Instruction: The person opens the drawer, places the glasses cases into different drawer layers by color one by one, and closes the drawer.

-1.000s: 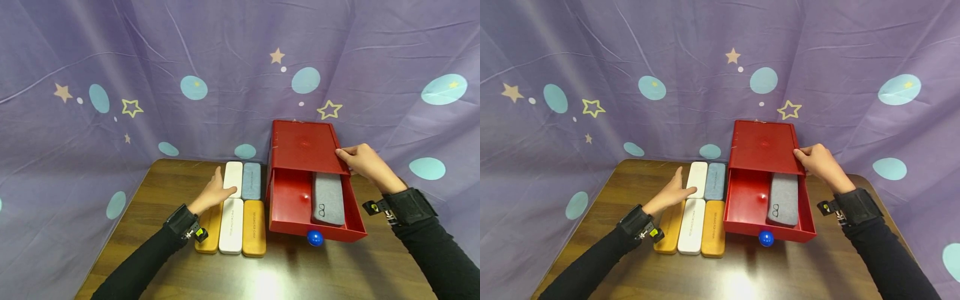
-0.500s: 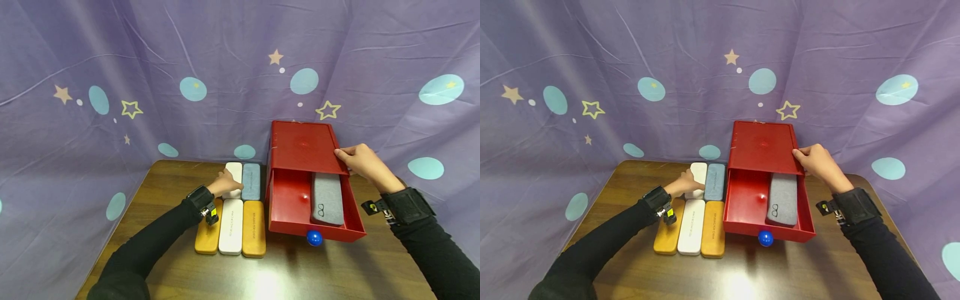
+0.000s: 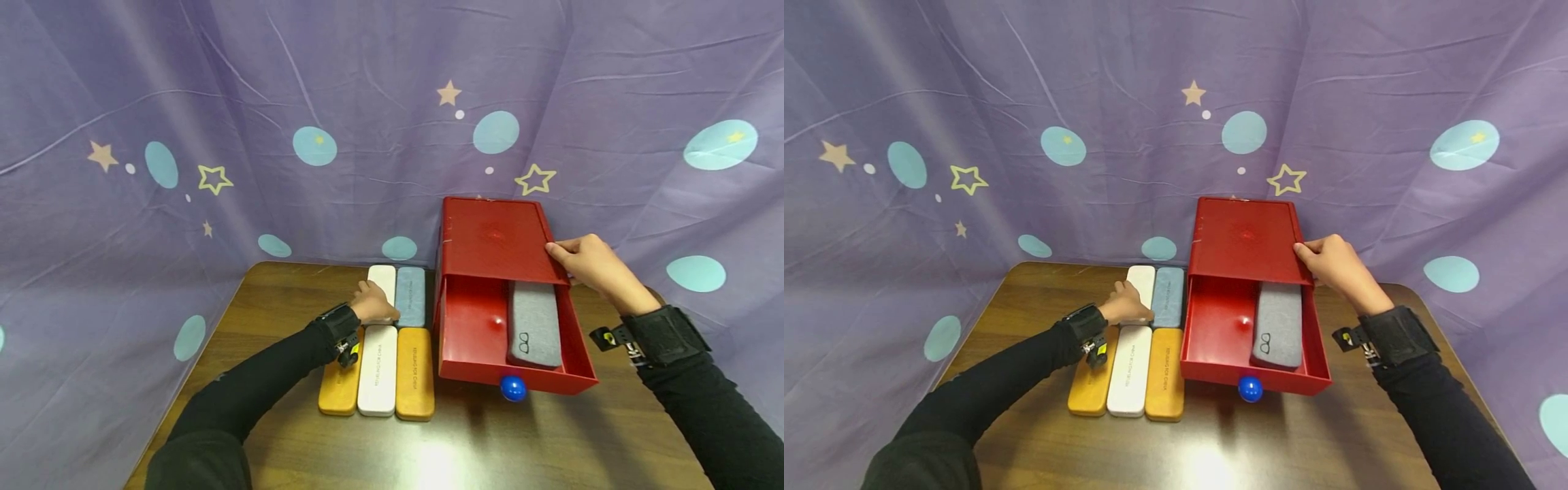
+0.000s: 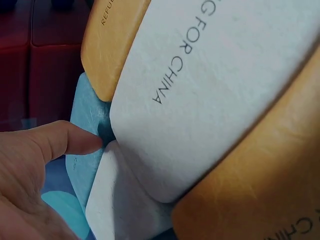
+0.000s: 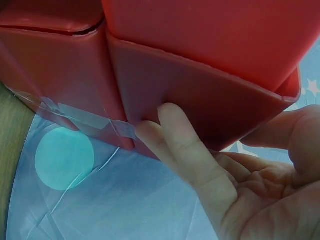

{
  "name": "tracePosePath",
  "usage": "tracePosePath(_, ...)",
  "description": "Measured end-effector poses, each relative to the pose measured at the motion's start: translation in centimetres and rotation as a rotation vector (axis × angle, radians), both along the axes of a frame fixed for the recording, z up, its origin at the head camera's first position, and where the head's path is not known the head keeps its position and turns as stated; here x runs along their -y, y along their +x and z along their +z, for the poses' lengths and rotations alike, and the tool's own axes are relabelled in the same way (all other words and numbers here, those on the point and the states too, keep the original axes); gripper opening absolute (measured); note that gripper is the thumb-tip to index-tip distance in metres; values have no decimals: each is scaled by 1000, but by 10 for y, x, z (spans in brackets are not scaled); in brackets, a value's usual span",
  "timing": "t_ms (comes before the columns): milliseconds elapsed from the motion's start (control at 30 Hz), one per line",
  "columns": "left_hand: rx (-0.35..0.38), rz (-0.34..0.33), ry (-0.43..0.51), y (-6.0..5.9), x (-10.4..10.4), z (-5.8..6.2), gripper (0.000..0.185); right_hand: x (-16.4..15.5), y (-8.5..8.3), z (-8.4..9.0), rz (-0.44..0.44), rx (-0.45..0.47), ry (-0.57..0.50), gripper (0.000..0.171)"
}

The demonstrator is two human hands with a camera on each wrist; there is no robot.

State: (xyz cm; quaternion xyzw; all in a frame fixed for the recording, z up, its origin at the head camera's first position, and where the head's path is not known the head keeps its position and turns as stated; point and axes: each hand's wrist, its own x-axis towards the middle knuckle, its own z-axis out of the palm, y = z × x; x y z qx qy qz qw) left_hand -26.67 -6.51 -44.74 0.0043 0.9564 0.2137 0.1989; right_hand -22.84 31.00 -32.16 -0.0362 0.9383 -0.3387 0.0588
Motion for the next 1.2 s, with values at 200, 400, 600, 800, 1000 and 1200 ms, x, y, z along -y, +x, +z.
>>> tracePosePath(200, 76, -19, 18, 0, 3, 4, 108, -1, 0, 0, 4, 1, 12, 57)
tracePosePath(400, 126, 9, 62, -3, 1, 2, 108, 0, 1, 1, 2, -3, 17, 57)
tracePosePath(600, 125, 50, 56, -5, -3, -2, 107, -1, 2, 1, 6, -4, 24, 57)
tracePosePath(800, 120, 52, 51, -6, -3, -4, 102, -1, 2, 0, 8, -2, 15, 57)
tracePosePath(1000, 161, 82, 51, -8, -5, 0, 104, -1, 1, 0, -1, -10, 18, 57)
tracePosePath(1200, 215, 106, 63, -25, -7, -8, 107, -1, 1, 0, -2, -27, 14, 55)
